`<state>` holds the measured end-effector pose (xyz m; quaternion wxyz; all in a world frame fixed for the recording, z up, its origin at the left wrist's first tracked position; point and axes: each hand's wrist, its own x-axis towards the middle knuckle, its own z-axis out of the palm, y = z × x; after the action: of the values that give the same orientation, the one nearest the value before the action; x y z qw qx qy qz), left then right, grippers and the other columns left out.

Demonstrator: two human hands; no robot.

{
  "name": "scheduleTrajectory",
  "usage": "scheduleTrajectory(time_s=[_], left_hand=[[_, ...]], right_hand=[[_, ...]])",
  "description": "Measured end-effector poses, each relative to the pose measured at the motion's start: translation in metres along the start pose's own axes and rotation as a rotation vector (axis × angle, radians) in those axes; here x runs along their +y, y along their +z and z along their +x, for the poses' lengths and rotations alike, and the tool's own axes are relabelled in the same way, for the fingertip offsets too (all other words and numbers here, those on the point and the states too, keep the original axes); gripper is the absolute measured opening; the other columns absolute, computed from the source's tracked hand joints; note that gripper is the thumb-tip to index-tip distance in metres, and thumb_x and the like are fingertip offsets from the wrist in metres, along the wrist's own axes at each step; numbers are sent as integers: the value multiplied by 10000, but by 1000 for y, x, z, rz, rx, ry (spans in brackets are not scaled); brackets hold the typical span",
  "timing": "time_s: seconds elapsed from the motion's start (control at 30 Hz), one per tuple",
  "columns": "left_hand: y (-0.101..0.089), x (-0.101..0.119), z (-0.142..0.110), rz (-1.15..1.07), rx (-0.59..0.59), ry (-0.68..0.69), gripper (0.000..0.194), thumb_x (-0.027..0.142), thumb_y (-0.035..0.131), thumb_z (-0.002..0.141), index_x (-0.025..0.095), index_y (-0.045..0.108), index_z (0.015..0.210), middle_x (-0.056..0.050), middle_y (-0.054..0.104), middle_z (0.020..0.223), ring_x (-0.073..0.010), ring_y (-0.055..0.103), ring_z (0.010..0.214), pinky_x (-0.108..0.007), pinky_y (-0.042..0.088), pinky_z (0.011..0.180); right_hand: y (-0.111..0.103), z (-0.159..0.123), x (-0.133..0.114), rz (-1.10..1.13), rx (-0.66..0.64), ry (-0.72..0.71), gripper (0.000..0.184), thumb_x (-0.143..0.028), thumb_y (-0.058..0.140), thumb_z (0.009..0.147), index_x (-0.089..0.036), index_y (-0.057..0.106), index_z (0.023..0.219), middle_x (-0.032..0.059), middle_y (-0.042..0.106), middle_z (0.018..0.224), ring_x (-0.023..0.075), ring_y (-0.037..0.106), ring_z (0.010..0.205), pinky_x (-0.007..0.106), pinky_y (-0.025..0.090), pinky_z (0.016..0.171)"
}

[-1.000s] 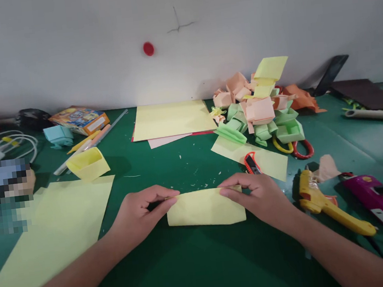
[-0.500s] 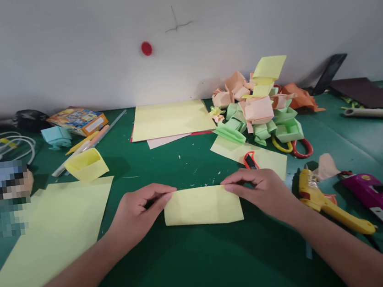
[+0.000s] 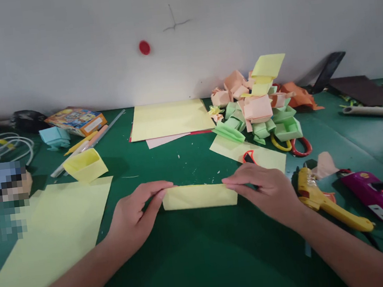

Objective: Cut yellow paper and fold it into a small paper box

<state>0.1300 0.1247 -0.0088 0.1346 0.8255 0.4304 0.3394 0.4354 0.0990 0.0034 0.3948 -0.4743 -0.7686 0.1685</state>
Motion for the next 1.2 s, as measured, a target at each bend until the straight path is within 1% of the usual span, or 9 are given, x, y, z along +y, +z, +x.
scheduleTrajectory(time_s=[0.07, 0.13, 0.27, 0.37, 0.5, 0.7, 0.83, 1.0, 1.2], left_hand=[[-3, 3, -3, 28, 78, 148, 249, 185, 515, 998, 254, 669, 1180, -2, 789, 1070, -164, 750, 946, -265, 585, 785], [-6, 5, -4, 72, 135, 294, 303, 82, 526, 963, 248, 638, 1189, -15, 790, 1101, -185, 738, 1033, -332, 562, 870], [-13, 2, -2, 207, 173, 479, 279, 25, 570, 914, 255, 626, 1059, -23, 790, 1134, -220, 734, 1075, -401, 521, 862], [-12, -6, 0, 315, 160, 507, 253, 86, 609, 932, 286, 645, 1082, 1, 780, 1162, -223, 726, 1087, -411, 495, 870], [-5, -15, 2, 379, 64, 509, 272, 128, 617, 953, 320, 663, 1141, 30, 763, 1210, -215, 707, 1110, -401, 461, 914], [1, -17, 6, 273, -208, 610, 245, 146, 536, 998, 250, 700, 1148, -2, 772, 1190, -184, 704, 1060, -361, 455, 953], [2, -16, 7, 200, -210, 592, 231, 162, 542, 995, 238, 720, 1122, -22, 786, 1131, -177, 714, 1014, -342, 489, 936], [5, -18, 6, 151, -249, 521, 197, 204, 568, 1001, 202, 700, 1148, -37, 777, 1129, -186, 695, 1033, -336, 508, 936], [7, -19, 5, 154, -235, 520, 180, 222, 570, 1006, 181, 699, 1124, -63, 757, 1199, -190, 699, 1033, -339, 525, 925]], right_hand=[[-4, 0, -4, -46, 63, -245, 205, -187, 649, 954, -318, 787, 1031, -2, 806, 868, 178, 739, 773, 316, 620, 716], [-10, -1, -8, -123, 85, -412, 279, -135, 653, 943, -340, 762, 1098, -6, 811, 954, 178, 742, 830, 330, 627, 763], [-20, -2, -9, -341, 127, -594, 293, -114, 675, 923, -334, 754, 1100, -17, 810, 1011, 181, 737, 862, 317, 642, 772], [-20, -1, 2, -434, 115, -670, 281, -111, 697, 911, -327, 761, 1080, -26, 807, 1041, 182, 732, 902, 310, 640, 806], [-16, 3, 19, -450, -14, -593, 220, -135, 683, 930, -295, 762, 1059, -16, 785, 1146, 230, 708, 1030, 386, 629, 877], [-8, 2, 31, -316, -284, -472, 152, -183, 618, 979, -217, 751, 1045, 50, 755, 1224, 260, 650, 1169, 460, 577, 977], [-5, -1, 36, -260, -384, -399, 166, -192, 607, 983, -227, 746, 1066, 56, 736, 1262, 242, 659, 1164, 458, 559, 991], [-4, 0, 40, -221, -439, -321, 174, -198, 614, 977, -246, 757, 1064, 51, 736, 1261, 237, 671, 1131, 456, 546, 993], [-8, 3, 45, -194, -480, -323, 208, -189, 615, 976, -258, 778, 1086, 55, 732, 1273, 242, 657, 1152, 442, 546, 1002]])
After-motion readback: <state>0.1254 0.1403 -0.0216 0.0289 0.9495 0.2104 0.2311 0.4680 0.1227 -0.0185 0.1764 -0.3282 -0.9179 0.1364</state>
